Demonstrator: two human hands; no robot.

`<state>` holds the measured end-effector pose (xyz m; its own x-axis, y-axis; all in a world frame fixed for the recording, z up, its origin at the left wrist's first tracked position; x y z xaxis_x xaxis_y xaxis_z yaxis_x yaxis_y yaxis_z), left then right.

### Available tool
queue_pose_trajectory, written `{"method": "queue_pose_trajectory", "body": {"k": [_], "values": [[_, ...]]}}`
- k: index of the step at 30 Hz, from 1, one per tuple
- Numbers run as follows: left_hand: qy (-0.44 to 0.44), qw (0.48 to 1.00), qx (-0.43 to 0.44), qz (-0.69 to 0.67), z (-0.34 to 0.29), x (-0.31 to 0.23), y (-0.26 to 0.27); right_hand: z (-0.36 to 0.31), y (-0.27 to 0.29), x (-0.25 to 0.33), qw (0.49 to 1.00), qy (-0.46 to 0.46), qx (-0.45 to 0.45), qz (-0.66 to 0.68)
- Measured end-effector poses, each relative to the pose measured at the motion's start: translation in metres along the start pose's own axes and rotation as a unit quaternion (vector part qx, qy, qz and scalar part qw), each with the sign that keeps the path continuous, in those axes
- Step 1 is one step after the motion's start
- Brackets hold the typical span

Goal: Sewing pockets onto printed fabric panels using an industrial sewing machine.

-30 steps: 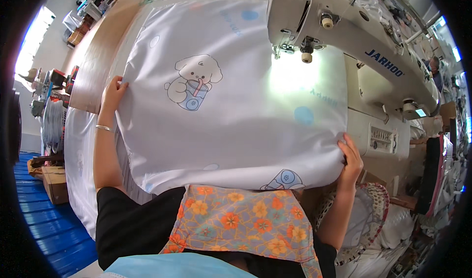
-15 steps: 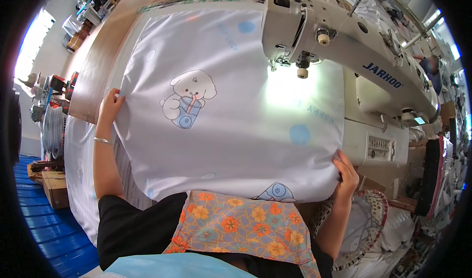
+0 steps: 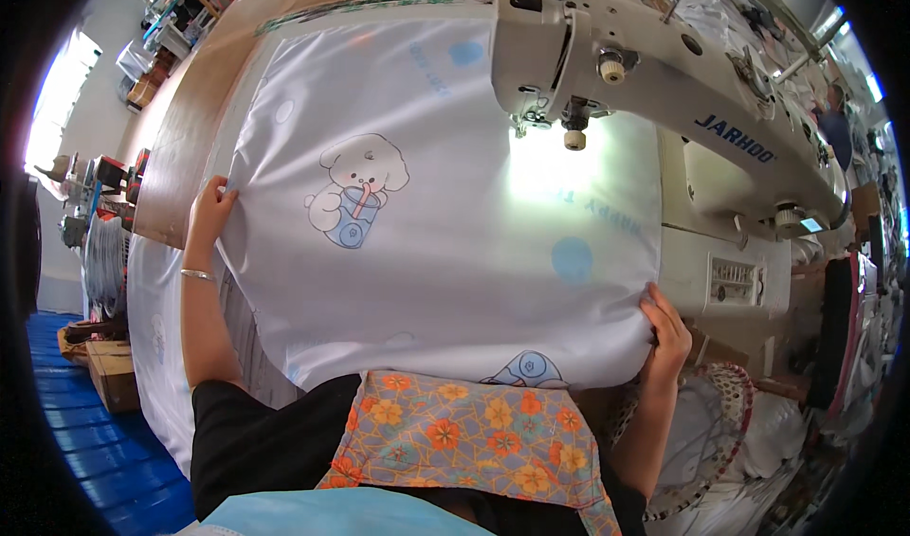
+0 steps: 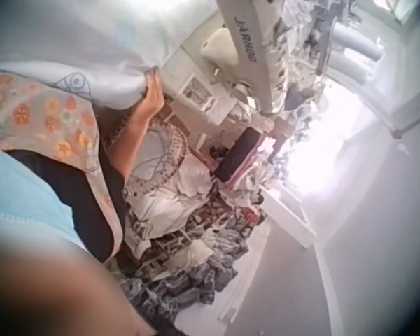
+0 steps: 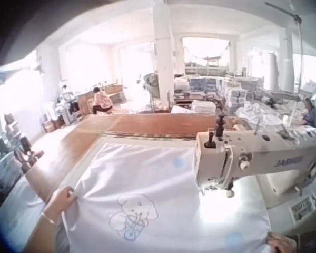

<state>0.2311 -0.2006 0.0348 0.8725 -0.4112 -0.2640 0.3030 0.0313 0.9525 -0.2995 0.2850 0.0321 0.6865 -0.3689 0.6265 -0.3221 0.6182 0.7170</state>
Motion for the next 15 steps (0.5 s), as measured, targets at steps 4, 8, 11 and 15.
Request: {"method": "queue_pose_trajectory", "body": {"k": [4, 8, 11, 15], "values": [[0.001, 1.000, 0.009, 0.021, 0.006, 0.018, -0.010, -0.005, 0.005, 0.010, 0.998, 0.063, -0.016, -0.019], [-0.069, 0.997, -0.030, 0.004, 0.016, 0.022, -0.013, -0.004, 0.001, -0.010, 0.999, -0.023, 0.032, 0.013], [-0.055, 0.998, -0.008, 0.024, 0.019, 0.035, -0.018, -0.002, 0.003, -0.008, 0.999, -0.015, 0.019, 0.026], [-0.051, 0.999, -0.004, -0.008, 0.024, 0.042, -0.024, -0.003, 0.005, -0.009, 0.999, -0.040, 0.010, 0.035]]}}
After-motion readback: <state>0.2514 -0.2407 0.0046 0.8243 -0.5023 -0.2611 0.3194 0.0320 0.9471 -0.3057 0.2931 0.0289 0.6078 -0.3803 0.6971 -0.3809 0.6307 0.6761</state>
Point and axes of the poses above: each hand's wrist, its own z-axis towards the middle knuckle, its own y-axis out of the back of the hand, x = y × z, the point moved 10 cm from there along z, towards the middle knuckle, and after that the axes turned 12 degrees about -y, right-handed, at the moved point
